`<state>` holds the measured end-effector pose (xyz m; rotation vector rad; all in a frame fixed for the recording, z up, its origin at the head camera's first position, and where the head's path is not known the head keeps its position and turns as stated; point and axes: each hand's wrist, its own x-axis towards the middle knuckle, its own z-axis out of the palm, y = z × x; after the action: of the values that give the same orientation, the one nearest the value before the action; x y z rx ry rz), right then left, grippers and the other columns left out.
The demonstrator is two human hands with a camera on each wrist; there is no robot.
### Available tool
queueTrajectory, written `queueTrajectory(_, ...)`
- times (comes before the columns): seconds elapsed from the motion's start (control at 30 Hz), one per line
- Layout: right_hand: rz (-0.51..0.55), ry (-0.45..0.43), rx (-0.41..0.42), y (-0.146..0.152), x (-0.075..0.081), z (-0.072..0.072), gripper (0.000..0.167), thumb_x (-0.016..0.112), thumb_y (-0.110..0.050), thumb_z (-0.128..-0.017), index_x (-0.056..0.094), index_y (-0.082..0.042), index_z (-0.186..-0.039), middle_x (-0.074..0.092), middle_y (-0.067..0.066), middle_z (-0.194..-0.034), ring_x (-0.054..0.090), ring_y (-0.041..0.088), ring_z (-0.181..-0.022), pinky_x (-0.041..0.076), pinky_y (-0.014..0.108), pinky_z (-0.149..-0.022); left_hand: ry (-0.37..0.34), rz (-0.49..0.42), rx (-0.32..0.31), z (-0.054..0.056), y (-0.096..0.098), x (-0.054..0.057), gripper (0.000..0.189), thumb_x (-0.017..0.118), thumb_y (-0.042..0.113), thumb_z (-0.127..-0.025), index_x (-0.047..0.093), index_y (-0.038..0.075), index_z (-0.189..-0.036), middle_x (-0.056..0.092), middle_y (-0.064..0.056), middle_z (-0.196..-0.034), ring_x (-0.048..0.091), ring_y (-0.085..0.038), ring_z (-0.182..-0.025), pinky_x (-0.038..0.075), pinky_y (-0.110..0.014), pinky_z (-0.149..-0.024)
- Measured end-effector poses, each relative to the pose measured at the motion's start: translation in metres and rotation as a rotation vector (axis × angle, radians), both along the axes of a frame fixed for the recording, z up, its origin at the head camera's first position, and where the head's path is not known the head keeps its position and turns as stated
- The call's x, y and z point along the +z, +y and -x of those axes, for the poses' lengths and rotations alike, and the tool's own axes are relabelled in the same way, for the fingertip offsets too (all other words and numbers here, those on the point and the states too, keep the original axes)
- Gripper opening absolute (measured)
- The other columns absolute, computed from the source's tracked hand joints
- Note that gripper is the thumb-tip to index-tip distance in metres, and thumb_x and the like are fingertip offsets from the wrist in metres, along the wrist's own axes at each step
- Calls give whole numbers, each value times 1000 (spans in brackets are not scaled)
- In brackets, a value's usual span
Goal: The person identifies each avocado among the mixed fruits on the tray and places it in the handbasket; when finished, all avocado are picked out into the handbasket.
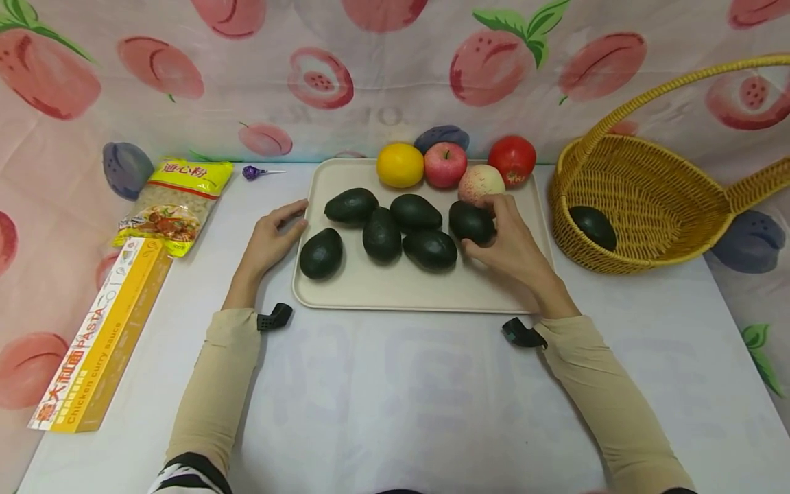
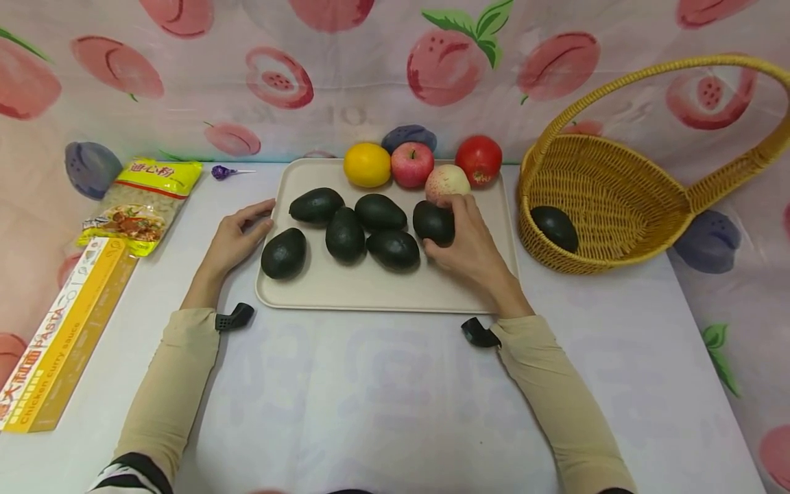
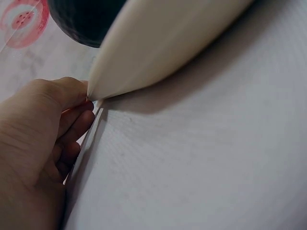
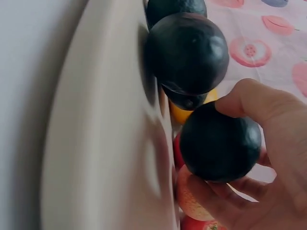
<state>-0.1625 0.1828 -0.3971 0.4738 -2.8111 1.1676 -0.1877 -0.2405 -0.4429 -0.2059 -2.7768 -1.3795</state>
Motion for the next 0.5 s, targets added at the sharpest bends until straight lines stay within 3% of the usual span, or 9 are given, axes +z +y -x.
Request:
queueTrajectory(0.17,-8,-27,24,4,5,-1,68,75,-23,-76,40,-9,-133,40,16,-126,46,27,-112,45,46,-95,-2,14,0,1,0,0,42,60,27,-92,55,19,-134,60,-7,-130,47,-23,-128,36,-43,-108)
queueTrajectory(0.33,-36,-15,27,10,12,-2,68,76,-27,-77,45,-18,-137,40,14,-128,46,28,-117,41,50,-101,3,13,-3,1,0,-1,42,60,26,-92,55,19,-134,60,-7,-130,47,-23,-128,36,-42,-108)
queueTrajectory(0.5,-5,-18,42,18,20,-5,67,76,-26,-78,45,-17,-137,44,10,-134,45,24,-122,46,50,-98,7,8,-4,0,0,-1,42,61,25,-92,56,19,-133,61,-7,-129,48,-22,-127,36,-42,-108)
